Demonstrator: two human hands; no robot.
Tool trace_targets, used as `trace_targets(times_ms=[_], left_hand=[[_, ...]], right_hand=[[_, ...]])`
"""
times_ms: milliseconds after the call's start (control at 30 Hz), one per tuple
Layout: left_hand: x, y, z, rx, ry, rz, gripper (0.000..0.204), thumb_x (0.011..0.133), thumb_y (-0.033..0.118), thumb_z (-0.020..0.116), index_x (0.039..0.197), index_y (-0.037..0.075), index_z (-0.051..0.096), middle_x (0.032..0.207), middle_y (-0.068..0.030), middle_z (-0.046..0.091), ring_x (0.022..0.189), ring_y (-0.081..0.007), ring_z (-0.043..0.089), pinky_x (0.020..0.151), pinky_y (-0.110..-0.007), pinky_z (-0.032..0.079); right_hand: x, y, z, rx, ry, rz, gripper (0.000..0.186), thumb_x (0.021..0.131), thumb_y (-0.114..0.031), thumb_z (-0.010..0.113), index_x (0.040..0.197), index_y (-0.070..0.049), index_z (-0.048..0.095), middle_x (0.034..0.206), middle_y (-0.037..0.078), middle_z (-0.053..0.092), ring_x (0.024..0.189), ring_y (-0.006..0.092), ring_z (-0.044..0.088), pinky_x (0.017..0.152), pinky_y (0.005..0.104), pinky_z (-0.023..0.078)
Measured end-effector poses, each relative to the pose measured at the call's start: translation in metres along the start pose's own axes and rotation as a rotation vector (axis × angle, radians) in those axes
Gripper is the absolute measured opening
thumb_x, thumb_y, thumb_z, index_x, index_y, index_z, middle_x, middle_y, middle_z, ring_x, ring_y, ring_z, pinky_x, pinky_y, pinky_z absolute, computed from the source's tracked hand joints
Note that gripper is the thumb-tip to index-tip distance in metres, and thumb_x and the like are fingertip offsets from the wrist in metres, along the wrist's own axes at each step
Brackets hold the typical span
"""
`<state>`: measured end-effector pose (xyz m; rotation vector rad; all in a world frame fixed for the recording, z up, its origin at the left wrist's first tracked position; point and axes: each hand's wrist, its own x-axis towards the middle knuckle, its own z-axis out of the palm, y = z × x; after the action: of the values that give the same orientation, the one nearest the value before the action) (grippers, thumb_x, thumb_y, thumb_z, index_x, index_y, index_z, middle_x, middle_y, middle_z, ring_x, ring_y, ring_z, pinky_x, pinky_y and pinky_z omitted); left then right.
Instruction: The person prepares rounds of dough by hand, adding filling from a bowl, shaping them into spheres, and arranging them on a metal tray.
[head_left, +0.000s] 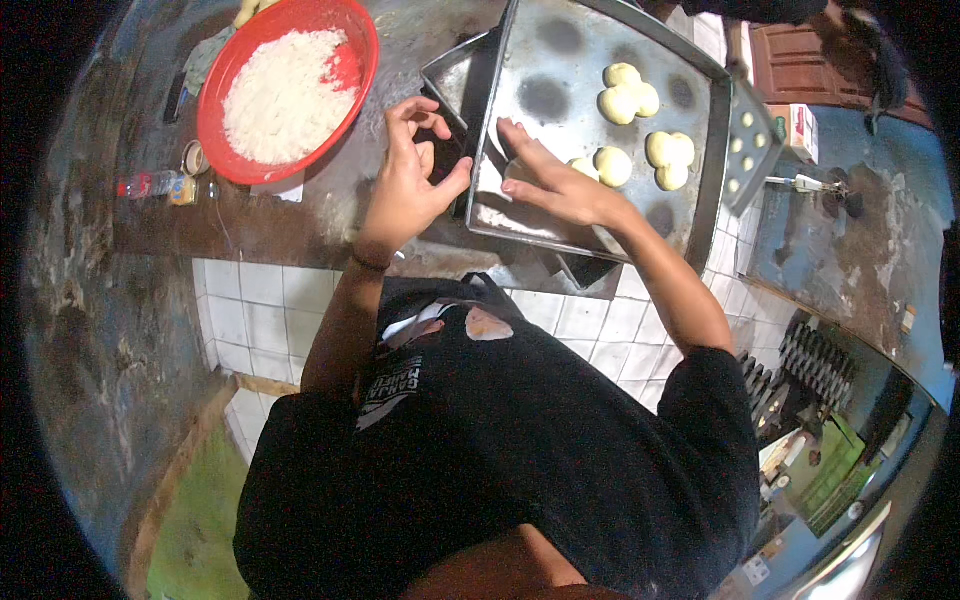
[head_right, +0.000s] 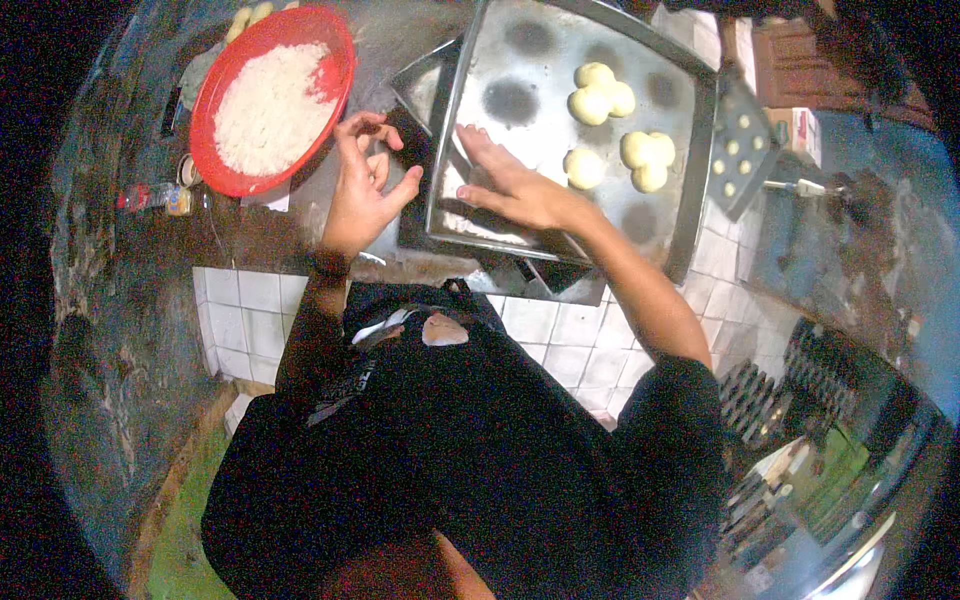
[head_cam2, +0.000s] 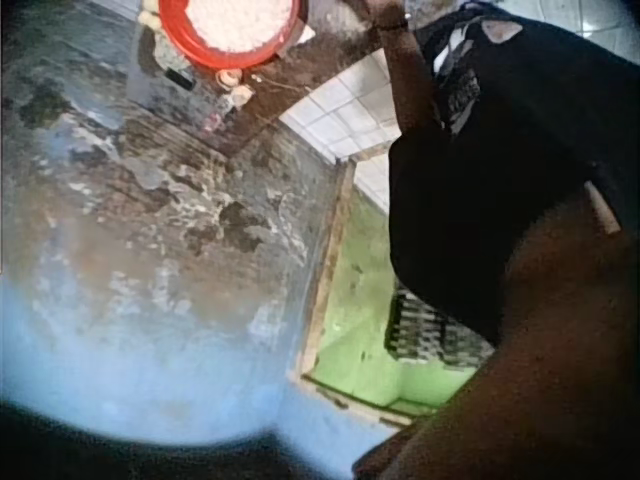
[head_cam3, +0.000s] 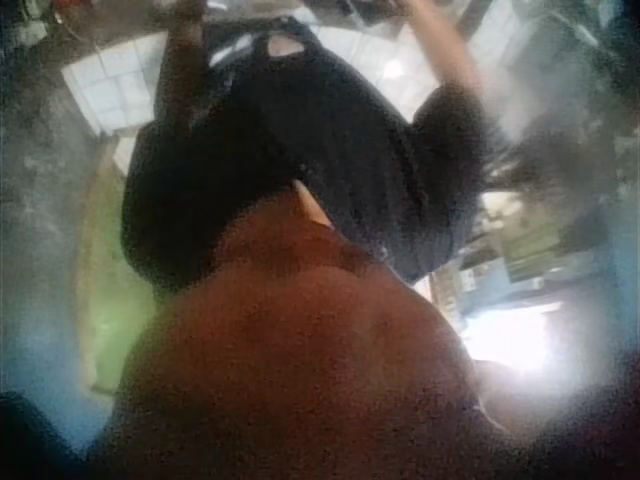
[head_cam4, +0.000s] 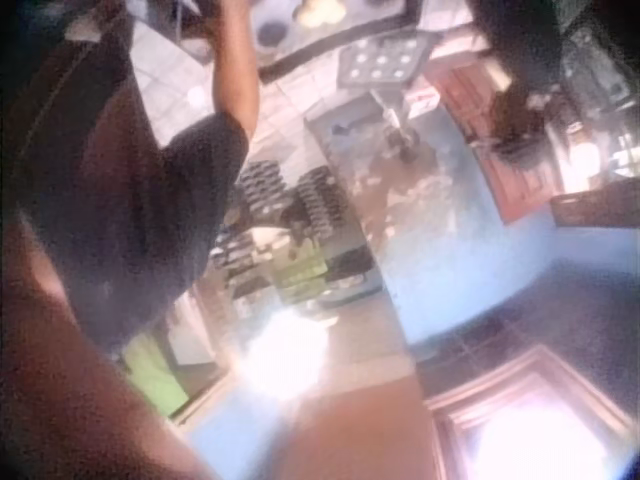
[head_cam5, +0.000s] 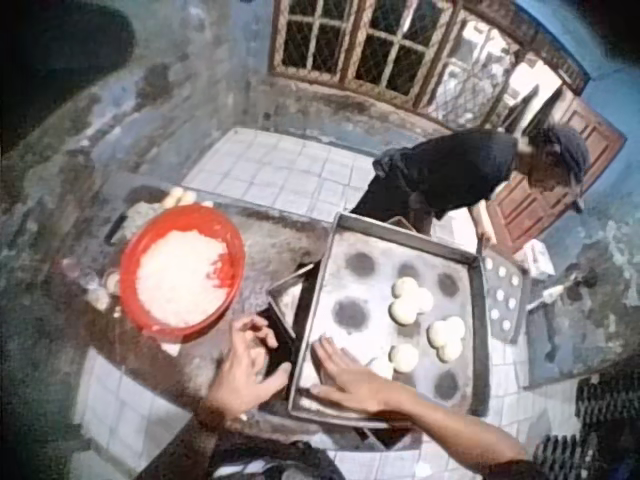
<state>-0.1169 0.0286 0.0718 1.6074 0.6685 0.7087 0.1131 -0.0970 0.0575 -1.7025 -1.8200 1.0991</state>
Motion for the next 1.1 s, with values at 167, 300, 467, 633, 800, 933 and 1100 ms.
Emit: trace_targets(times_ms=[167,300,467,633,800,933,1100], left_hand=[[0.007,0.005,-0.005,-0.006,0.006,-0.001,0.069,0.084,-0.004,0.076,0.139,0.005,0.037,0.108,-0.0069,0.052,0.064,-0.0044,0.038,0.059,-0.021,0.036],[0.010,-0.001,-0.002,-0.068,-0.032,0.016,0.065,0.088,-0.002,0.075,0.140,0.006,0.037,0.110,-0.0072,0.055,0.073,-0.0048,0.046,0.067,-0.019,0.042],[0.005,0.003,0.011,-0.395,-0.092,-0.046,0.056,0.096,0.006,0.071,0.142,0.003,0.041,0.117,-0.0102,0.060,0.101,-0.0145,0.061,0.088,-0.030,0.053],[0.000,0.033,0.010,-0.267,-0.184,0.041,0.039,0.111,0.036,0.052,0.118,-0.002,0.059,0.100,-0.0148,0.064,0.094,-0.0234,0.065,0.087,-0.037,0.052],[0.012,0.048,-0.040,-0.179,0.195,0.180,0.048,0.112,0.039,0.047,0.086,0.000,0.058,0.068,-0.0128,0.054,0.063,-0.0238,0.056,0.063,-0.039,0.047],[0.018,0.051,-0.093,-0.357,0.344,0.114,0.053,0.113,0.042,0.046,0.080,0.003,0.059,0.067,-0.0032,0.060,0.065,-0.0097,0.055,0.060,-0.032,0.046],[0.004,0.032,-0.175,-0.764,0.146,0.019,0.040,0.108,0.046,0.056,0.100,0.007,0.058,0.090,0.0014,0.062,0.080,-0.0046,0.056,0.069,-0.024,0.046]], right_hand=[[-0.039,-0.023,-0.059,-0.768,0.013,0.151,0.056,0.084,-0.034,0.081,0.130,-0.005,0.064,0.125,0.015,0.065,0.118,0.0336,0.060,0.102,0.0446,0.049],[-0.059,0.016,-0.024,-0.947,0.135,0.093,0.043,0.080,-0.031,0.081,0.117,-0.011,0.070,0.105,0.009,0.067,0.103,0.0286,0.064,0.090,0.0424,0.053],[-0.049,-0.006,-0.049,-0.174,0.105,0.485,0.041,0.082,-0.022,0.080,0.117,-0.004,0.073,0.101,0.010,0.076,0.092,0.0198,0.071,0.086,0.0359,0.056],[-0.016,-0.124,-0.028,0.338,0.475,0.344,0.029,0.085,-0.013,0.086,0.106,0.004,0.076,0.087,0.007,0.077,0.077,0.0102,0.069,0.074,0.0275,0.055],[0.053,-0.188,0.025,0.631,0.684,0.022,0.028,0.089,-0.013,0.083,0.108,0.001,0.068,0.097,0.005,0.071,0.093,0.0106,0.064,0.085,0.0277,0.051],[0.139,-0.218,0.084,0.521,1.129,-0.034,0.028,0.086,-0.010,0.084,0.104,0.003,0.067,0.095,0.006,0.071,0.089,0.0107,0.064,0.081,0.0263,0.052],[0.204,-0.238,0.102,0.630,1.027,0.024,0.019,0.087,-0.014,0.085,0.084,0.001,0.074,0.076,0.003,0.072,0.066,0.0068,0.061,0.060,0.0240,0.048]])
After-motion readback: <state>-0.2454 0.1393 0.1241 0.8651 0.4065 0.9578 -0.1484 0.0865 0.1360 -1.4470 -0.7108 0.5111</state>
